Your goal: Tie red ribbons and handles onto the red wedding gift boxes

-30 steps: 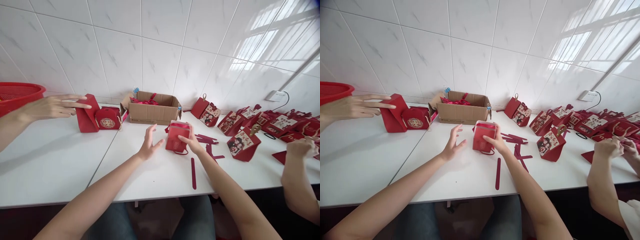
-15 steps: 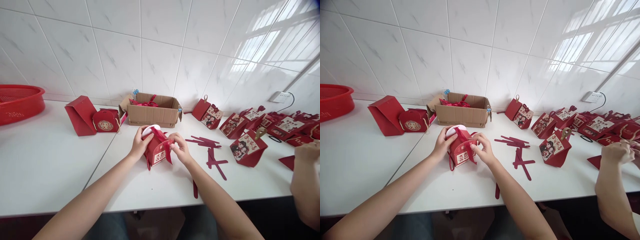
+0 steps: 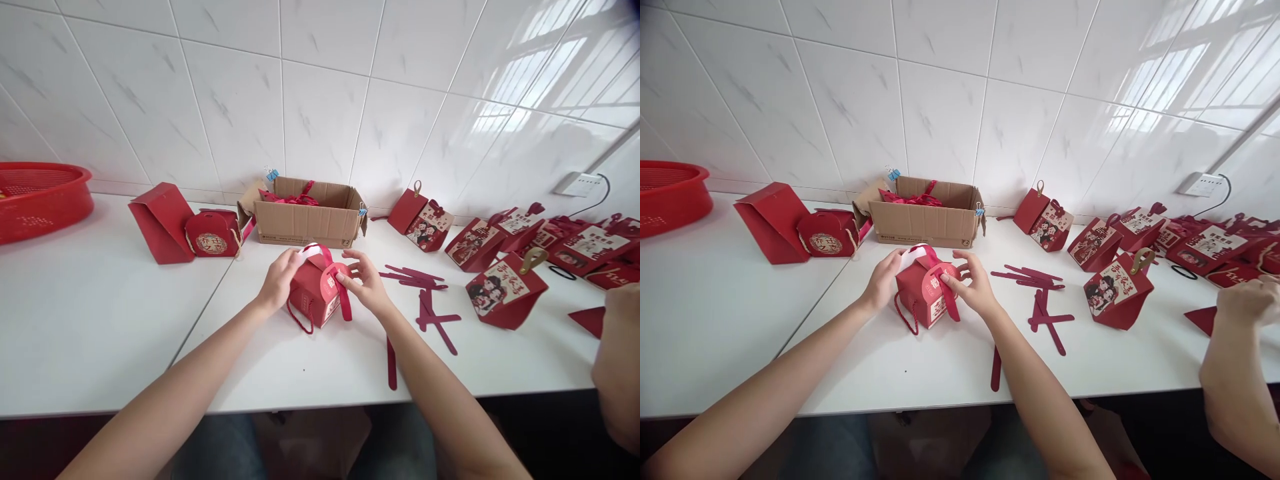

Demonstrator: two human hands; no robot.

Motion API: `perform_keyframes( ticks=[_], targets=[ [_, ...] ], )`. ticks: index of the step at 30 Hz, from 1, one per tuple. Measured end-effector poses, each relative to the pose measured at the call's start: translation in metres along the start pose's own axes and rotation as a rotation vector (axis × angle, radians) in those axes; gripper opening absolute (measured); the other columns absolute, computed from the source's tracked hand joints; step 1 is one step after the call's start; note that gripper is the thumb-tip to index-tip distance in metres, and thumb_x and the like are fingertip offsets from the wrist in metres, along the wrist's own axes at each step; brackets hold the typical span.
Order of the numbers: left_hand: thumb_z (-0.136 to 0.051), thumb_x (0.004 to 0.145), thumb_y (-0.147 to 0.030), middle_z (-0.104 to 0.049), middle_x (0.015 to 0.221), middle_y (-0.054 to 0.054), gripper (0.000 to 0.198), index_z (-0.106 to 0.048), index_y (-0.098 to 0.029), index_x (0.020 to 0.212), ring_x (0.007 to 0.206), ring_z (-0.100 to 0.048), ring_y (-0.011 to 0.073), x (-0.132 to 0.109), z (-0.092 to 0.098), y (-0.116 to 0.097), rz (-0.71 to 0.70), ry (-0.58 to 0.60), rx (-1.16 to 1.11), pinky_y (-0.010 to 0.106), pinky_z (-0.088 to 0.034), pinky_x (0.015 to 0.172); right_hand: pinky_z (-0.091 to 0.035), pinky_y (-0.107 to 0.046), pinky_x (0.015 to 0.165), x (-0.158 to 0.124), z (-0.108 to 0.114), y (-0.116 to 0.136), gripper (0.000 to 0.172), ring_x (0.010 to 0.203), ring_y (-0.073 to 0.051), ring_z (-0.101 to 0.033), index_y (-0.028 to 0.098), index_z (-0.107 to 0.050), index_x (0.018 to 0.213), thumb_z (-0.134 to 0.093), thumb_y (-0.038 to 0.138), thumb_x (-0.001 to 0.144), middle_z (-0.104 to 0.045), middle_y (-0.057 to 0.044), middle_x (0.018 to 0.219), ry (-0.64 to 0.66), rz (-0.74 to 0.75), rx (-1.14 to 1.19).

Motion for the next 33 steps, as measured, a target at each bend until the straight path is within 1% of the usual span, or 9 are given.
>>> perform_keyframes(
  ticks=[2,5,10,13,18,22,24,28,33],
  targets=[
    [-0.032,0.083,-0.074,-0.063,0.082,0.006,0.064,-0.060,-0.017,0.088,0.076,-0.058,0.0200,0.004,0.004,0.006,0.072,-0.022,-0.121,0.029,-0.042,0.065,-0.052,-0.033,0.077,0.000,-0.001,-0.004,0.047,0.088,-0.016,-0.059,0.028,-0.052,0.117,-0.069,0.045,0.076,-0.053,-0.006,0.125,0.018,-0.058,0.015],
    [-0.034,0.078,-0.079,-0.057,0.067,0.004,0.066,-0.057,-0.017,0.075,0.060,-0.052,0.0163,0.006,0.004,0.015,0.203,-0.021,-0.259,0.027,-0.035,0.053,-0.051,-0.034,0.078,0.000,-0.002,-0.005,0.044,0.092,-0.017,-0.058,0.027,-0.053,0.113,-0.069,0.046,0.076,-0.052,-0.006,0.126,0.054,-0.103,0.023],
    [-0.061,0.073,-0.062,-0.039,0.051,-0.004,0.048,-0.046,-0.018,0.063,0.043,-0.032,0.0079,0.002,-0.010,0.017,0.376,0.144,-0.228,0.023,-0.019,0.043,-0.051,-0.037,0.086,0.000,-0.001,-0.005,0.041,0.102,-0.020,-0.057,0.026,-0.054,0.113,-0.066,0.044,0.079,-0.056,-0.007,0.122,0.169,-0.207,0.054],
    [-0.072,0.068,-0.052,-0.042,0.052,-0.005,0.044,-0.046,-0.017,0.062,0.044,-0.034,0.0067,-0.001,-0.012,0.014,0.393,0.206,-0.162,0.021,-0.020,0.044,-0.049,-0.038,0.091,-0.001,0.003,-0.003,0.042,0.105,-0.020,-0.057,0.025,-0.053,0.115,-0.065,0.043,0.080,-0.059,-0.007,0.116,0.249,-0.251,0.087],
    [-0.075,0.065,-0.049,-0.046,0.056,-0.004,0.045,-0.043,-0.017,0.060,0.047,-0.037,0.0067,-0.002,-0.009,0.015,0.432,0.245,0.012,0.020,-0.023,0.045,-0.050,-0.034,0.076,-0.003,0.015,-0.013,0.037,0.081,-0.016,-0.058,0.021,-0.056,0.088,-0.065,0.054,0.076,-0.060,-0.002,0.090,0.204,-0.405,-0.052],
    [-0.075,0.063,-0.051,-0.047,0.055,-0.004,0.047,-0.042,-0.018,0.060,0.046,-0.038,0.0077,-0.002,-0.008,0.017,0.437,0.231,0.063,0.021,-0.021,0.043,-0.047,-0.032,0.075,-0.011,-0.002,-0.015,0.050,0.072,-0.014,-0.056,0.017,-0.059,0.071,-0.048,0.064,0.083,-0.059,-0.002,0.073,0.418,-0.479,-0.045],
    [-0.075,0.063,-0.052,-0.044,0.052,-0.004,0.048,-0.042,-0.018,0.057,0.045,-0.035,0.0075,-0.002,-0.007,0.019,0.435,0.229,0.071,0.022,-0.020,0.043,-0.045,-0.031,0.074,-0.012,-0.006,-0.012,0.052,0.068,-0.013,-0.054,0.016,-0.061,0.067,-0.046,0.063,0.085,-0.060,-0.002,0.070,0.457,-0.462,0.013],
    [-0.074,0.063,-0.054,-0.047,0.051,-0.002,0.047,-0.048,-0.016,0.050,0.049,-0.039,0.0093,-0.001,-0.007,0.024,0.458,0.278,0.098,0.024,-0.025,0.048,-0.043,-0.030,0.071,-0.008,-0.002,-0.006,0.045,0.061,-0.012,-0.053,0.016,-0.063,0.057,-0.059,0.052,0.082,-0.062,-0.001,0.061,0.436,-0.362,0.212],
    [-0.075,0.064,-0.050,-0.048,0.052,-0.001,0.046,-0.048,-0.017,0.048,0.051,-0.041,0.0108,0.001,-0.005,0.019,0.421,0.294,0.079,0.025,-0.026,0.050,-0.049,-0.035,0.077,0.001,0.019,-0.019,0.027,0.064,-0.015,-0.059,0.018,-0.066,0.056,-0.069,0.038,0.072,-0.063,-0.002,0.063,0.207,-0.353,0.554]
  ],
)
Point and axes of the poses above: each hand's wrist, its own x-axis towards the middle knuckle, its own z-axis out of the back of the hand, y = z × x, the point moved 8 cm from there along x, towards the middle knuckle
